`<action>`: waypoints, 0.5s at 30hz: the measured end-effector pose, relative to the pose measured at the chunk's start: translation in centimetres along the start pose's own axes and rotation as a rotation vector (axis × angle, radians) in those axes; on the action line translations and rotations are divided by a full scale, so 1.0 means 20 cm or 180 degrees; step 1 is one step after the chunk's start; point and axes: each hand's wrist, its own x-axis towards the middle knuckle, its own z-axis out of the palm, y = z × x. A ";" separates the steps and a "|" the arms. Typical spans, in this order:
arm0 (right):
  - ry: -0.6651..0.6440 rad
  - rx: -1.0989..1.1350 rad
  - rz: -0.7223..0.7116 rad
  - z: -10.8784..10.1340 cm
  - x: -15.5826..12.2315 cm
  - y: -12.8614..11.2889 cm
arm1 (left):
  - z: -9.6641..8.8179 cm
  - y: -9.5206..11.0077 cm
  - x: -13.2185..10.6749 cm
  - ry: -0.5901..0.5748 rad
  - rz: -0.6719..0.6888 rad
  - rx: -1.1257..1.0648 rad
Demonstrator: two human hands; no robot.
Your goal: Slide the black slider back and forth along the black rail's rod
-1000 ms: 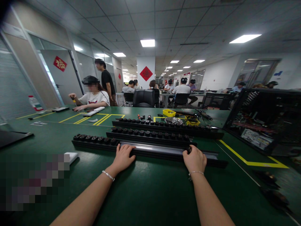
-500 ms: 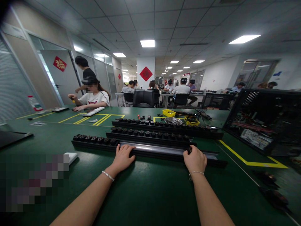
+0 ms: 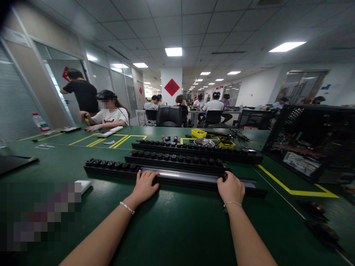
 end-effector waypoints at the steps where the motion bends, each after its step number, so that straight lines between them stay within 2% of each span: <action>1: 0.0010 -0.0007 -0.0003 0.00 0.00 0.00 | 0.00 0.00 0.00 0.0001 -0.0002 0.0005; 15: -0.0047 -0.0038 0.0094 -0.02 -0.01 0.00 | -0.01 0.01 0.00 -0.0103 -0.0049 0.0035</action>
